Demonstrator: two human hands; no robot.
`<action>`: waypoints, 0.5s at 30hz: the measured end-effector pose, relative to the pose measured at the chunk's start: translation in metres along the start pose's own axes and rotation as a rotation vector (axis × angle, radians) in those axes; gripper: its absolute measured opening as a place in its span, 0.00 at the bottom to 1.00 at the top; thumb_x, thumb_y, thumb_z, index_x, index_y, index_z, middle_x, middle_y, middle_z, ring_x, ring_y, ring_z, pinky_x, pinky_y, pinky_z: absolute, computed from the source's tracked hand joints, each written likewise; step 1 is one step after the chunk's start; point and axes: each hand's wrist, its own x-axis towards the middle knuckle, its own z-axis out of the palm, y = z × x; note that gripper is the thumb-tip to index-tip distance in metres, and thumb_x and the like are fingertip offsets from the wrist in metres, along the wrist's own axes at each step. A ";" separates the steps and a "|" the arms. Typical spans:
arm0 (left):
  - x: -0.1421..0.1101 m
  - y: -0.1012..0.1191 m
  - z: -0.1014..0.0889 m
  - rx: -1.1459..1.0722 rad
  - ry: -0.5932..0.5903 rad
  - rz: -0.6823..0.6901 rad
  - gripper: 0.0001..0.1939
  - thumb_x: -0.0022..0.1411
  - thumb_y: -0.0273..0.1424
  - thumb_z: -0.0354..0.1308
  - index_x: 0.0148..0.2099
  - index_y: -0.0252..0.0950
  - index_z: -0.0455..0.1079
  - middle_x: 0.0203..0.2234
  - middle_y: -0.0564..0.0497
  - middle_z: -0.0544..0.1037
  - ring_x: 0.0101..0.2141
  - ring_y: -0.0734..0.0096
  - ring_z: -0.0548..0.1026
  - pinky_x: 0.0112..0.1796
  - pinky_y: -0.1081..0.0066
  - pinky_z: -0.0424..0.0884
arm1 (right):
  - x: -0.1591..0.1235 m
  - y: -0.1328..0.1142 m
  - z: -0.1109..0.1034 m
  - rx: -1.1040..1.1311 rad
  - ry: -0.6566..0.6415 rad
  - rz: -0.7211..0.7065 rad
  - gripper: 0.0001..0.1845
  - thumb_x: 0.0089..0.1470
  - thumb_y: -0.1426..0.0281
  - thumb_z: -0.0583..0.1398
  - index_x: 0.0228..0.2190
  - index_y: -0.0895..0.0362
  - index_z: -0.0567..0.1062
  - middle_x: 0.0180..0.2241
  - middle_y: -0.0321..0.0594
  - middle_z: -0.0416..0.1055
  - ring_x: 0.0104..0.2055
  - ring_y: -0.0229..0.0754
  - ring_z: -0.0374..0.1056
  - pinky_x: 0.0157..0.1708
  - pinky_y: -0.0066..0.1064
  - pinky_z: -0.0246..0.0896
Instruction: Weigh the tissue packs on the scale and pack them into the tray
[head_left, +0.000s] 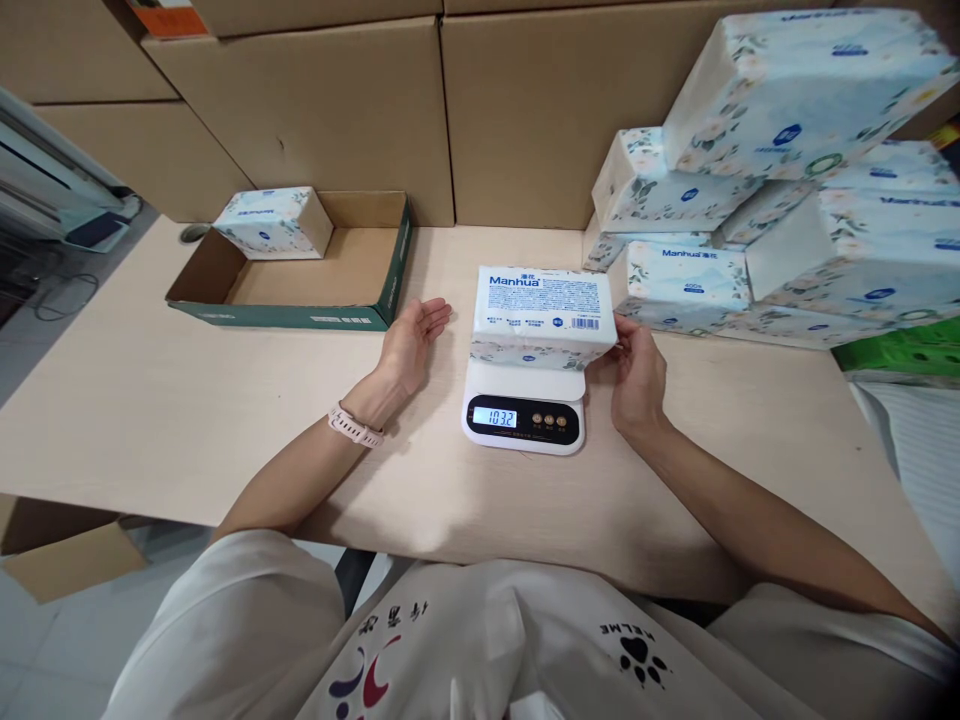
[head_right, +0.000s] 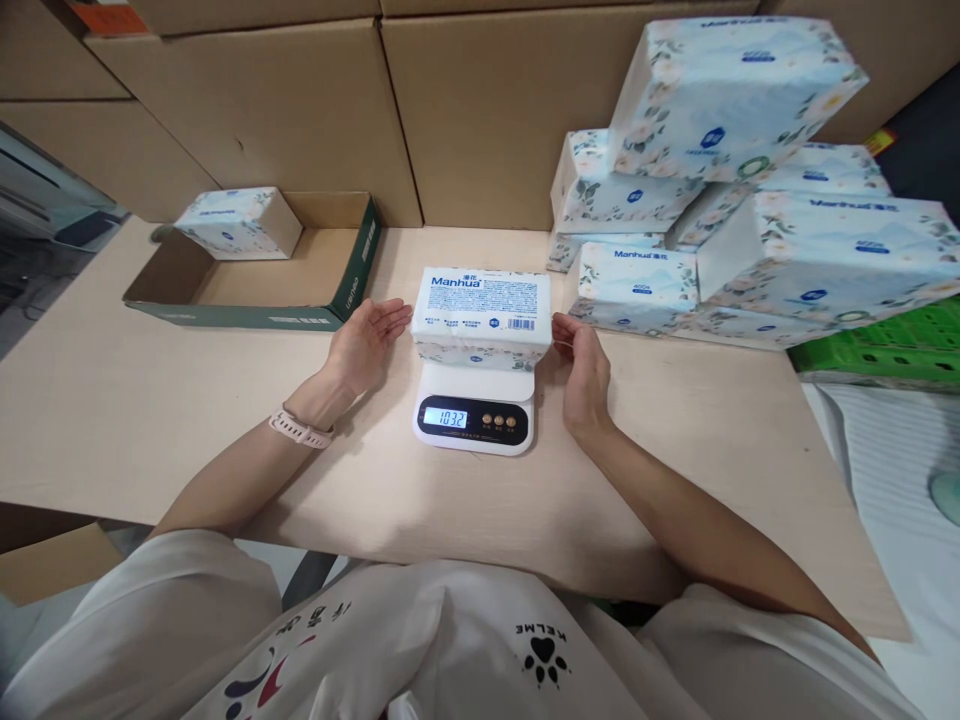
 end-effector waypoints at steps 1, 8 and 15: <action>0.000 0.000 0.000 -0.001 -0.003 0.000 0.21 0.75 0.44 0.54 0.50 0.32 0.80 0.57 0.35 0.84 0.68 0.51 0.75 0.74 0.54 0.63 | 0.000 0.000 0.000 0.005 0.011 -0.010 0.31 0.68 0.41 0.55 0.51 0.50 0.83 0.53 0.43 0.83 0.58 0.52 0.78 0.63 0.53 0.71; 0.001 0.000 -0.001 0.003 -0.004 0.007 0.20 0.76 0.43 0.52 0.47 0.33 0.79 0.55 0.36 0.85 0.64 0.54 0.78 0.72 0.57 0.64 | -0.006 -0.006 -0.002 -0.122 0.089 -0.180 0.24 0.71 0.49 0.53 0.38 0.48 0.83 0.44 0.42 0.82 0.53 0.53 0.77 0.61 0.54 0.72; -0.013 0.005 0.007 0.144 0.007 0.104 0.08 0.67 0.37 0.59 0.38 0.39 0.75 0.49 0.42 0.85 0.57 0.56 0.79 0.69 0.55 0.67 | -0.009 -0.011 -0.002 -0.184 0.108 -0.250 0.24 0.72 0.50 0.52 0.37 0.47 0.81 0.42 0.42 0.80 0.50 0.53 0.77 0.57 0.54 0.73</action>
